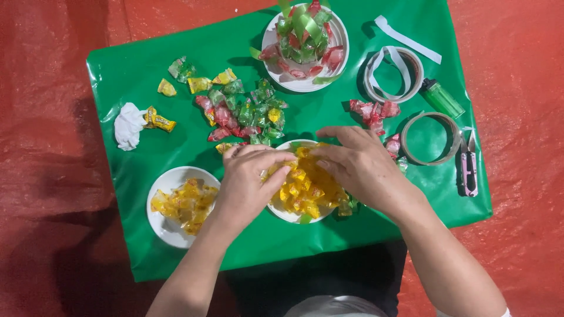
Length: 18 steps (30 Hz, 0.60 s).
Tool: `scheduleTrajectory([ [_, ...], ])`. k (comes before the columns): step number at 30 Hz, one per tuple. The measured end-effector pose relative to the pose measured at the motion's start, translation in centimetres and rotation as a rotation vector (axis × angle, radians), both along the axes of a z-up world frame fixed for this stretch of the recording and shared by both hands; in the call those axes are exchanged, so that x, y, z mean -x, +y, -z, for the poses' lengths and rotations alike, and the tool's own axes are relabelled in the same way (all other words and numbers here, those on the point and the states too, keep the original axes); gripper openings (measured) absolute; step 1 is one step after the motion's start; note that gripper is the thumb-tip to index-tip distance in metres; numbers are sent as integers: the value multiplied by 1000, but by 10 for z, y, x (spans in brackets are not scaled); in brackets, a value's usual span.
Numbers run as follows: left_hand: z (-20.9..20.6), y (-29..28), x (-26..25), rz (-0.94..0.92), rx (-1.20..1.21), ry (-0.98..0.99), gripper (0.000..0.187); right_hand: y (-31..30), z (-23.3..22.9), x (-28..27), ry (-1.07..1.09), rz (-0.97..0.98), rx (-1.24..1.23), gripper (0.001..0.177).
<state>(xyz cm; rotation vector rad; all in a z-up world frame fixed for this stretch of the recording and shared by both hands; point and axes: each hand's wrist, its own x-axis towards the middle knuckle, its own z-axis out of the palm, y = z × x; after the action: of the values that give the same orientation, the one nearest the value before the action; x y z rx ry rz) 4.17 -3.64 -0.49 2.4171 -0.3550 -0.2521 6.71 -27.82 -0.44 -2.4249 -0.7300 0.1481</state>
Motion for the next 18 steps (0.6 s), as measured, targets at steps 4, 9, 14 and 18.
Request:
scheduleTrajectory([
  [4, 0, 1, -1, 3, 39, 41, 23, 0, -1, 8, -15, -6, -7, 21],
  [9, -8, 4, 5, -58, 182, 12, 20, -1, -11, 24, -88, -15, -98, 16],
  [14, -9, 13, 12, -91, 244, -15, 19, 3, -13, 20, -94, -1, -84, 17],
  [18, -11, 17, 21, -130, 302, -73, 19, 15, -19, 8, -145, -45, -38, 25],
])
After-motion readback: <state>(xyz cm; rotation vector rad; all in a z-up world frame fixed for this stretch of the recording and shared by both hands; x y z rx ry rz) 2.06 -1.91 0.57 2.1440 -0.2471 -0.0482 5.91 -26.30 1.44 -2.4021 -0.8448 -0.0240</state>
